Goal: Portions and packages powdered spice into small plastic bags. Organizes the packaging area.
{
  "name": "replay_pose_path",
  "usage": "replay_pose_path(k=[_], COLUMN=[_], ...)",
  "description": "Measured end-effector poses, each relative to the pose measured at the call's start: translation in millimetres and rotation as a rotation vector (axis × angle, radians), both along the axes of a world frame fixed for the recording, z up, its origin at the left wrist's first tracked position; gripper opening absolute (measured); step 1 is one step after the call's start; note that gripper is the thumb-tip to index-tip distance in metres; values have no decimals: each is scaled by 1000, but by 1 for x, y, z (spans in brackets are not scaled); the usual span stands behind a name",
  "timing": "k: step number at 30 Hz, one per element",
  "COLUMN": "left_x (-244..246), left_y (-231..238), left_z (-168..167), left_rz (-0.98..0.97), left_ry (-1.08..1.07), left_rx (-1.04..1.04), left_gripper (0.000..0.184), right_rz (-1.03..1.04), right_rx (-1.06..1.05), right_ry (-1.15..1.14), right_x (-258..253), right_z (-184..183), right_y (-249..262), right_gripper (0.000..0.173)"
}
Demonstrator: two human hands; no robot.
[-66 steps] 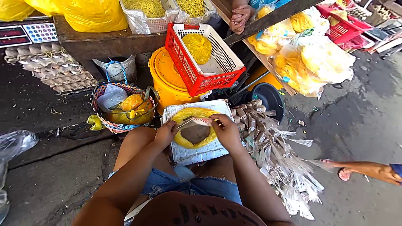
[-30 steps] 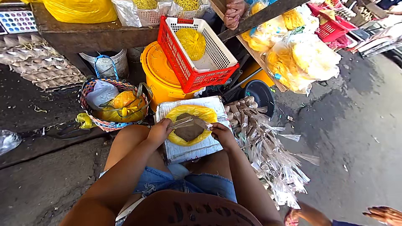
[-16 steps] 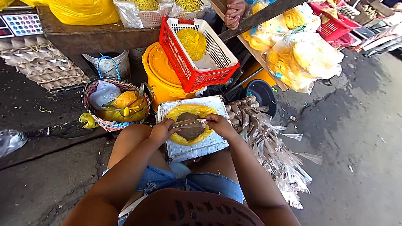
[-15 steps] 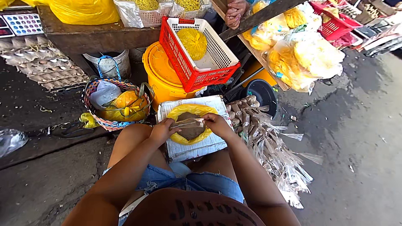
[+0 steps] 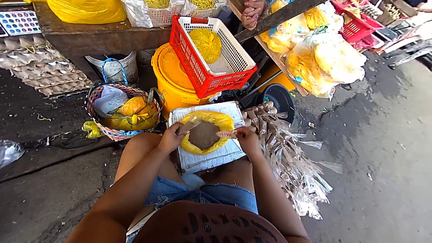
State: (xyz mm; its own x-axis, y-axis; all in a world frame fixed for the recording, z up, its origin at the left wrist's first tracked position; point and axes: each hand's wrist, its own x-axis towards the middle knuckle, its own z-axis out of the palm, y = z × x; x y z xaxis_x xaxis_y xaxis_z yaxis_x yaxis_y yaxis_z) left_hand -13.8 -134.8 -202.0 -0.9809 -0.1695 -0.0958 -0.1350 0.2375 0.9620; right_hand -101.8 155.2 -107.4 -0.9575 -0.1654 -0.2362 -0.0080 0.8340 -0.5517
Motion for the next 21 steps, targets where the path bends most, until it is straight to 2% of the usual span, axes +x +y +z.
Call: replay_pose_path(k=[4,7,10,15,21], left_x=[-2,-2,-1,6,4], left_y=[1,3,1,-3,1], left_z=[-4,-1,0,-2,-4], left_rz=[23,-60,-76,-113,-228], left_ry=[-20,-97,-77,-30,-26], left_rx=[78,-10,-97,-155,-260], left_gripper=[28,31,35,43,50], right_rz=[-91,-130,-190,-263,-277], right_rx=[12,-143,-281,-392,-541], right_ry=[-171,-247,-277,-315,-248], right_x=[19,31,37,29,8], right_z=[-52,-70,-80,-70,-25], right_y=[-2,-22,-45,-45,-19], right_gripper=[24,24,23,22,17])
